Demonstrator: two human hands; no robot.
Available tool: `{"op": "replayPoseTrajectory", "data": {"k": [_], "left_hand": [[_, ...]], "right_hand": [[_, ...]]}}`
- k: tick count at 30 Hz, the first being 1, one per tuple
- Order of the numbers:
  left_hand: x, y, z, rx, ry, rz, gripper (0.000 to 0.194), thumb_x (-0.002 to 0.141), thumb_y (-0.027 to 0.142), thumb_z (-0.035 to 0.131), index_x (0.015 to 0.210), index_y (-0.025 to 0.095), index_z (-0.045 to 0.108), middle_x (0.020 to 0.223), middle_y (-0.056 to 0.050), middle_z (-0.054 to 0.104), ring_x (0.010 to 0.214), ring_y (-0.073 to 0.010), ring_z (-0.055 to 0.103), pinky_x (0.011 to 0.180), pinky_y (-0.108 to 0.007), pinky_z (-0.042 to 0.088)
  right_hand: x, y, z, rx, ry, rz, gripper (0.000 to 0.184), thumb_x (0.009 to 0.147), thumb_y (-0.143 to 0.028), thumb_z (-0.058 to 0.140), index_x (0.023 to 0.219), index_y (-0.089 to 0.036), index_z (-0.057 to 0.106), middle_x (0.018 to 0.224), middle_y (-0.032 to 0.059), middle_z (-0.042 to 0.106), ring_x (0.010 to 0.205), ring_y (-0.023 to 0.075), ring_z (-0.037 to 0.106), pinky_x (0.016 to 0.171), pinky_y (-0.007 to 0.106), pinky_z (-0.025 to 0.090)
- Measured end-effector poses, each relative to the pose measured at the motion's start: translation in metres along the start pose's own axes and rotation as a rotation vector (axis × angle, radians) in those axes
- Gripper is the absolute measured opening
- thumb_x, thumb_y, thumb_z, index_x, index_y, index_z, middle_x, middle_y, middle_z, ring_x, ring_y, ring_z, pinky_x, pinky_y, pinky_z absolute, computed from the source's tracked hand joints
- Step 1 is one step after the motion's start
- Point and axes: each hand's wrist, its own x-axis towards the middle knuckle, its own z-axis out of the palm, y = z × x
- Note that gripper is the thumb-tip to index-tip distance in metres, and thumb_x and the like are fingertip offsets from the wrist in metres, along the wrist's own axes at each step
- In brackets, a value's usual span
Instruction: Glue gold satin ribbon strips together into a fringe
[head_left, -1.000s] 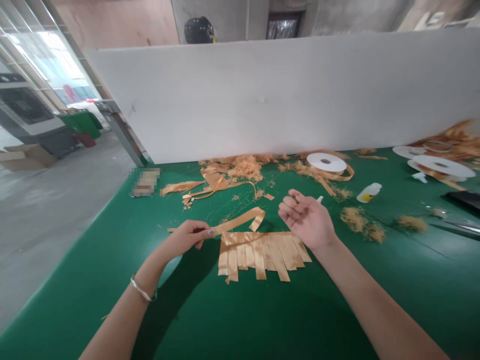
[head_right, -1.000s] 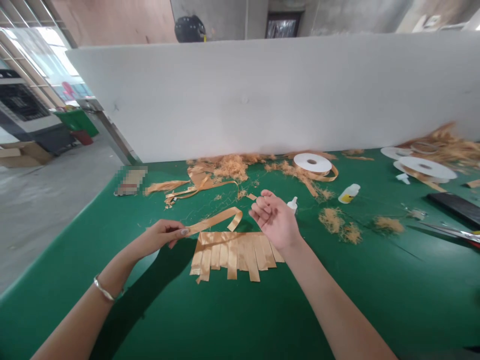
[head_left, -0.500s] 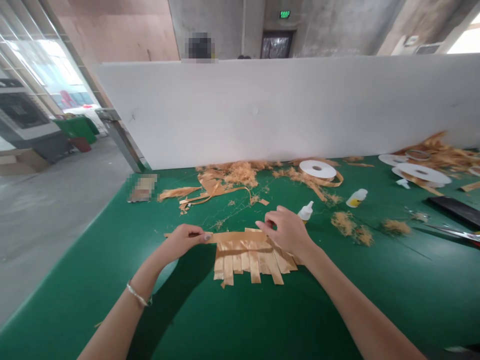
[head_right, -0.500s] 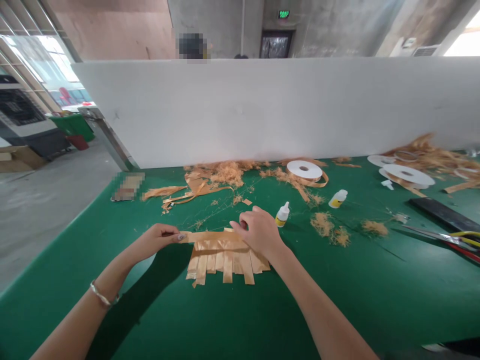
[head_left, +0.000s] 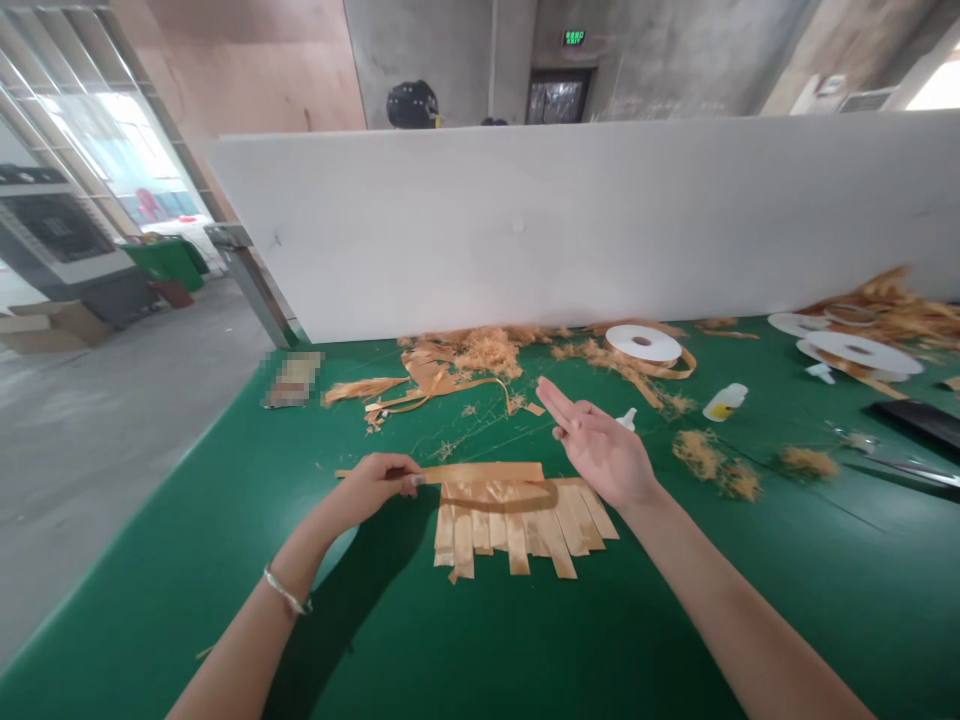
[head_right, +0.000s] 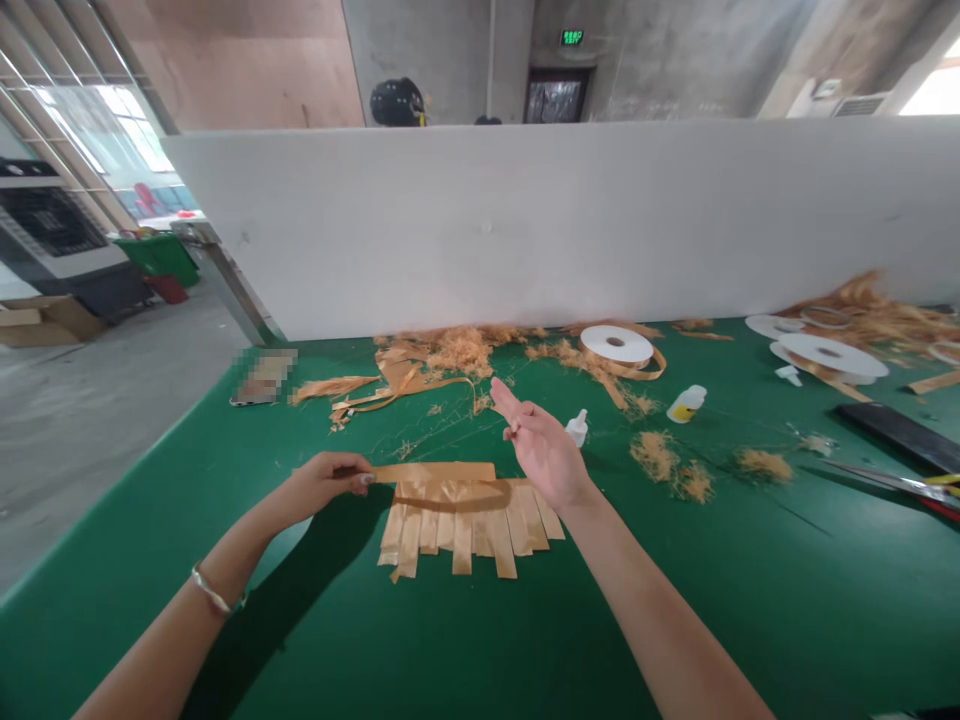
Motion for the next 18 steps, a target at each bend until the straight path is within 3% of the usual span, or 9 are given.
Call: {"op": "replayPoseTrajectory", "data": {"k": [3,6,8,11,14,18], "left_hand": [[0.0,-0.001,-0.001,0.007,0.006,-0.024,0.029,0.075,0.044,0.057,0.074,0.016,0.064,0.069,-0.003,0.066,0.07,-0.0166,0.06,0.069,-0.027,0.045],[-0.001,0.001,-0.001,0.027,0.014,-0.041,0.029,0.075,0.044,0.058,0.073,0.016,0.065,0.068,-0.002,0.067,0.069,-0.0168,0.061,0.066,-0.027,0.044],[-0.002,0.003,-0.001,0.027,0.018,-0.045,0.029,0.074,0.044,0.059,0.073,0.016,0.065,0.067,-0.002,0.068,0.069,-0.017,0.061,0.067,-0.027,0.045],[-0.002,0.004,0.001,0.019,0.015,-0.044,0.029,0.074,0.044,0.059,0.072,0.016,0.065,0.067,-0.002,0.068,0.07,-0.0173,0.062,0.068,-0.027,0.045],[-0.001,0.004,0.003,0.015,-0.004,-0.046,0.028,0.074,0.044,0.06,0.073,0.017,0.066,0.068,-0.002,0.068,0.071,-0.0177,0.063,0.068,-0.028,0.046],[-0.001,0.005,0.004,0.026,-0.019,-0.052,0.027,0.073,0.043,0.06,0.069,0.017,0.065,0.067,-0.002,0.068,0.071,-0.0185,0.063,0.068,-0.028,0.045]], "right_hand": [[-0.002,0.003,-0.001,-0.192,-0.027,-0.09,0.025,0.081,-0.043,0.046,0.071,-0.025,0.061,0.145,-0.0064,0.032,0.137,0.0275,0.018,0.098,0.043,0.036],[-0.002,0.006,-0.003,-0.551,-0.024,-0.107,0.03,0.081,-0.046,0.048,0.1,-0.031,0.067,0.151,-0.0117,0.01,0.139,0.0293,0.002,0.107,0.048,0.024],[-0.003,0.008,-0.003,-0.869,0.03,-0.081,0.04,0.081,-0.046,0.051,0.118,-0.036,0.058,0.151,-0.0131,-0.008,0.137,0.0333,-0.008,0.107,0.057,0.015],[-0.003,0.012,-0.004,-1.217,0.168,-0.085,0.062,0.082,-0.038,0.051,0.14,-0.042,0.026,0.147,-0.0088,-0.025,0.136,0.0365,-0.013,0.102,0.065,0.012],[-0.003,0.016,-0.003,-1.388,0.26,-0.164,0.078,0.083,-0.029,0.051,0.143,-0.042,0.004,0.146,-0.003,-0.029,0.136,0.0352,-0.012,0.1,0.065,0.018],[-0.006,0.012,0.002,-1.518,0.367,-0.266,0.083,0.085,-0.028,0.051,0.144,-0.036,-0.005,0.148,0.0062,-0.025,0.137,0.0383,-0.007,0.095,0.064,0.025]]}}
